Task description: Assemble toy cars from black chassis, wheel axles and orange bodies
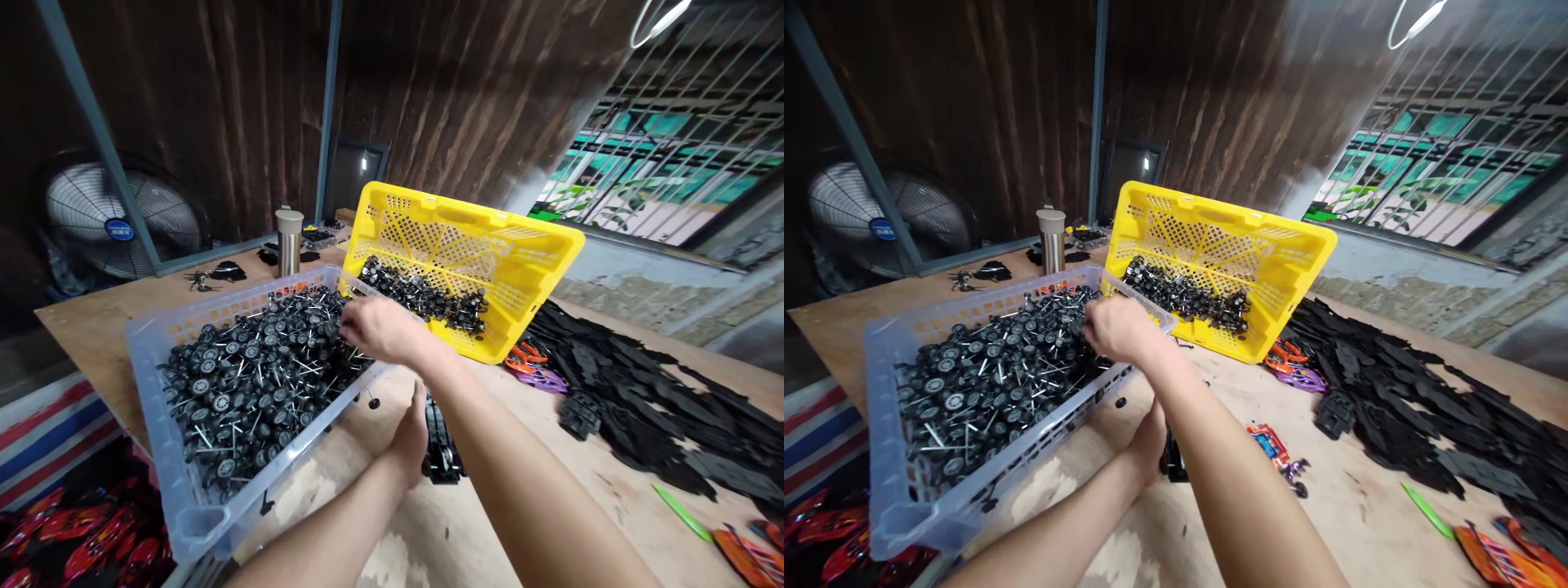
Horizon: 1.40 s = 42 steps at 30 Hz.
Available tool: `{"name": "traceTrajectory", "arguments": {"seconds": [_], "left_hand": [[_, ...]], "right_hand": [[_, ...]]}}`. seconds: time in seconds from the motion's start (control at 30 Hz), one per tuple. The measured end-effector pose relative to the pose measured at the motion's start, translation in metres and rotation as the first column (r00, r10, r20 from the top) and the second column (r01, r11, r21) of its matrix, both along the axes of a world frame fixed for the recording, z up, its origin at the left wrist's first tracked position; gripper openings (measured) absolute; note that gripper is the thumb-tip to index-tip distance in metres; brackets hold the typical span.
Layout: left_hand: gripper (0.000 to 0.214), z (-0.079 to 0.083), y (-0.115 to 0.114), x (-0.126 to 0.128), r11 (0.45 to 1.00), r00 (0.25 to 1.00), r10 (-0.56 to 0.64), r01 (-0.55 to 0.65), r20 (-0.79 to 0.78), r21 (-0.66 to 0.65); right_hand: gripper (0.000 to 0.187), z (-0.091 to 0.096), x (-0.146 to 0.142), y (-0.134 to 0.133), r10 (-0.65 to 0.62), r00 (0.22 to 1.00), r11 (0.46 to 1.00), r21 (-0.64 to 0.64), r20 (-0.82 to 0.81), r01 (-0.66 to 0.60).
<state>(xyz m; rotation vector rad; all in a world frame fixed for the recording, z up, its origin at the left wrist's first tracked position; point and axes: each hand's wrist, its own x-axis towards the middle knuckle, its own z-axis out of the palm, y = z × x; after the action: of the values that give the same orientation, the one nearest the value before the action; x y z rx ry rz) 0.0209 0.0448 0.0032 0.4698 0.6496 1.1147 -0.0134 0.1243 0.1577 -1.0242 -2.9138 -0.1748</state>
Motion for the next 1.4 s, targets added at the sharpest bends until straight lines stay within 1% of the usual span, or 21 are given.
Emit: {"name": "traceTrajectory", "arguments": {"seconds": [0.07, 0.1, 0.17, 0.2, 0.27, 0.33, 0.4, 0.47, 0.53, 0.6, 0.67, 0.77, 0.9, 1.0, 1.1, 1.2, 1.3, 1.4], "left_hand": [[0.068, -0.001, 0.001, 0.002, 0.997, 0.997, -0.054, 0.057, 0.059, -0.056], [0.077, -0.001, 0.002, 0.003, 0.992, 0.991, -0.091, 0.099, 0.100, -0.080], [0.084, 0.000, 0.003, 0.001, 0.979, 0.972, -0.156, 0.175, 0.173, -0.104], [0.085, 0.000, 0.003, 0.000, 0.975, 0.967, -0.171, 0.194, 0.190, -0.109], [0.085, 0.001, 0.002, -0.002, 0.970, 0.962, -0.188, 0.214, 0.198, -0.119], [0.086, 0.002, 0.000, -0.001, 0.966, 0.954, -0.211, 0.237, 0.211, -0.106], [0.086, 0.002, -0.004, 0.001, 0.963, 0.943, -0.236, 0.259, 0.234, -0.074], [0.089, 0.003, -0.008, 0.004, 0.956, 0.934, -0.269, 0.288, 0.234, -0.052], [0.092, 0.003, -0.012, 0.006, 0.943, 0.931, -0.310, 0.327, 0.193, -0.062], [0.095, 0.003, -0.012, 0.006, 0.931, 0.928, -0.343, 0.356, 0.143, -0.083], [0.093, 0.002, -0.012, 0.006, 0.924, 0.927, -0.360, 0.369, 0.104, -0.096], [0.088, -0.001, -0.011, 0.005, 0.910, 0.916, -0.399, 0.402, 0.053, -0.103], [0.089, -0.005, -0.011, 0.008, 0.883, 0.888, -0.459, 0.454, -0.015, -0.115], [0.084, -0.006, -0.011, 0.009, 0.891, 0.891, -0.446, 0.433, -0.079, -0.138], [0.078, -0.004, -0.012, 0.009, 0.892, 0.889, -0.444, 0.426, -0.114, -0.152], [0.073, -0.002, -0.014, 0.008, 0.887, 0.884, -0.460, 0.451, -0.089, -0.102], [0.069, -0.002, -0.016, 0.008, 0.889, 0.887, -0.457, 0.452, -0.069, -0.075], [0.065, -0.003, -0.013, 0.008, 0.905, 0.906, -0.421, 0.417, -0.040, -0.087]], "right_hand": [[0.025, 0.015, 0.017, 0.007, -0.028, 0.985, 1.000, -0.004, -0.168, 0.028], [0.022, 0.019, 0.029, 0.008, -0.042, 0.966, 0.999, 0.001, -0.254, 0.044], [0.017, 0.018, 0.058, 0.002, -0.056, 0.916, 0.998, 0.016, -0.397, 0.068], [0.016, 0.011, 0.075, -0.006, -0.060, 0.891, 0.997, 0.022, -0.450, 0.078], [0.019, -0.012, 0.109, -0.031, -0.076, 0.826, 0.996, -0.003, -0.558, 0.090], [0.020, -0.045, 0.140, -0.062, -0.143, 0.763, 0.989, -0.064, -0.630, 0.133], [0.022, -0.077, 0.164, -0.089, -0.195, 0.740, 0.980, -0.108, -0.643, 0.165], [0.027, -0.102, 0.178, -0.107, -0.216, 0.731, 0.974, -0.089, -0.647, 0.209], [0.030, -0.115, 0.186, -0.116, -0.214, 0.739, 0.966, -0.027, -0.639, 0.256], [0.033, -0.119, 0.191, -0.118, -0.195, 0.762, 0.959, 0.044, -0.617, 0.281], [0.035, -0.120, 0.195, -0.120, -0.167, 0.788, 0.960, 0.086, -0.592, 0.267], [0.040, -0.125, 0.201, -0.123, -0.128, 0.810, 0.971, 0.094, -0.572, 0.219], [0.047, -0.135, 0.207, -0.127, -0.102, 0.806, 0.973, 0.110, -0.583, 0.203], [0.046, -0.138, 0.211, -0.127, -0.096, 0.811, 0.972, 0.121, -0.577, 0.201], [0.043, -0.138, 0.212, -0.127, -0.111, 0.785, 0.966, 0.120, -0.609, 0.230], [0.037, -0.140, 0.210, -0.126, -0.143, 0.748, 0.958, 0.098, -0.648, 0.268], [0.033, -0.145, 0.209, -0.125, -0.200, 0.685, 0.955, 0.015, -0.700, 0.295], [0.032, -0.145, 0.220, -0.126, -0.296, 0.598, 0.939, -0.113, -0.745, 0.324]]}}
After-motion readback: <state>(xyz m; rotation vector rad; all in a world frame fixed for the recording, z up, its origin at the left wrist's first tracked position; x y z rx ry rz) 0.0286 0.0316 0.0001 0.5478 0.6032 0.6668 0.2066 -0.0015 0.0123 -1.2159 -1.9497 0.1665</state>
